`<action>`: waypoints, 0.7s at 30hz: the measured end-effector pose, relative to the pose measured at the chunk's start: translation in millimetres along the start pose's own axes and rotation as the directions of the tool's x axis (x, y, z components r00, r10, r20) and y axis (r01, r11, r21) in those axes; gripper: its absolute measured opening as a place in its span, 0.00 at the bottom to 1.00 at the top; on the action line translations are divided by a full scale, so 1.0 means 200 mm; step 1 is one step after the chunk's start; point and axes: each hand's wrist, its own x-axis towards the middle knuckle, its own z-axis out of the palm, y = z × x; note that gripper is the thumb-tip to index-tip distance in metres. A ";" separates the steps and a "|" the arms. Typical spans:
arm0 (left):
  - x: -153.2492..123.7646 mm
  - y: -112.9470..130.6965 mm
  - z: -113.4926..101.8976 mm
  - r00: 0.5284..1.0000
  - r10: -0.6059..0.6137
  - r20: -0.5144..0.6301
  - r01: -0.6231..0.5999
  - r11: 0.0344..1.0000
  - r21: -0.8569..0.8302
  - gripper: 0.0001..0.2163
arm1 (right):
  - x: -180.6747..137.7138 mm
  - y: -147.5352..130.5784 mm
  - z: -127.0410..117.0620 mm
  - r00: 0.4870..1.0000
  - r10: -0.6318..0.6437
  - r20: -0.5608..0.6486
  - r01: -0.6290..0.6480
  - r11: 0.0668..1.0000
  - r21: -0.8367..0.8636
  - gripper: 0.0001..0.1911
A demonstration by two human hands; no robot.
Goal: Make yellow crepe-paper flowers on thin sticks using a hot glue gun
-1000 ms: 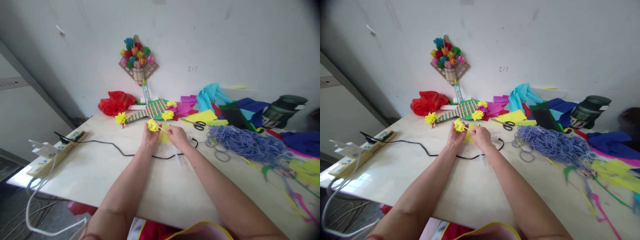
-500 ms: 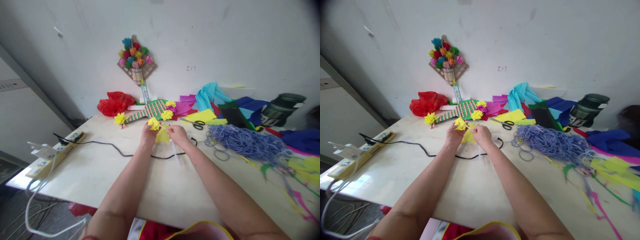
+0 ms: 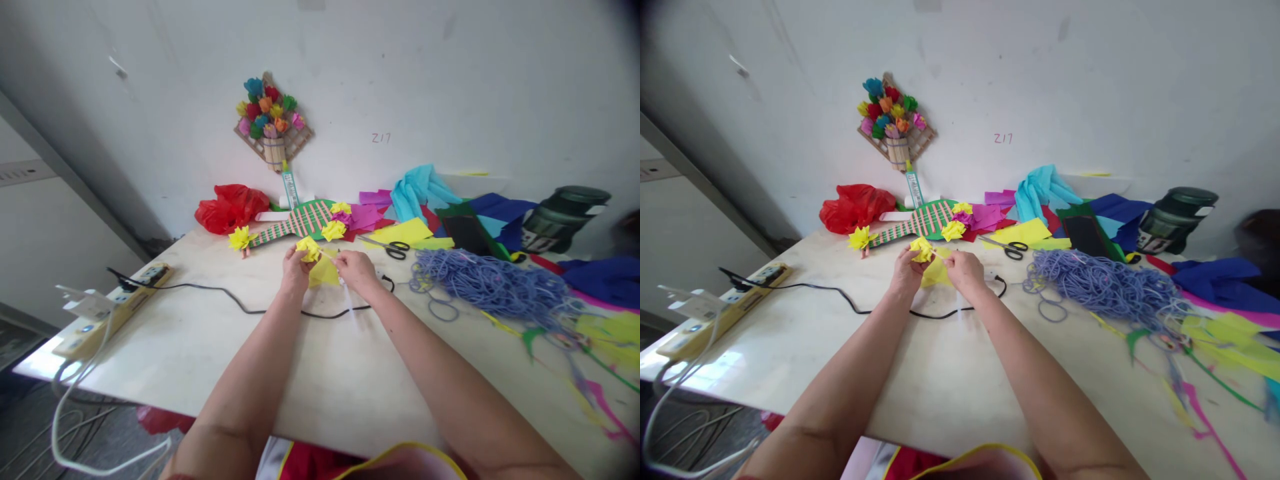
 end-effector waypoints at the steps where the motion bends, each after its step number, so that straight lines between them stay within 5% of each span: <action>1: 0.00 0.00 0.00 1.000 -0.003 -0.002 0.003 1.000 0.009 0.13 | 0.00 0.00 0.00 1.000 0.003 -0.011 -0.003 1.000 -0.005 0.10; 14: 0.02 0.01 -0.01 0.997 -0.065 -0.050 0.068 0.996 0.063 0.07 | 0.01 0.06 0.05 0.992 -0.054 -0.117 0.058 0.998 0.032 0.09; 21: 0.00 0.02 0.00 0.998 -0.045 0.032 0.044 0.999 0.028 0.08 | 0.02 0.06 0.05 0.994 -0.029 -0.106 0.035 0.997 0.062 0.08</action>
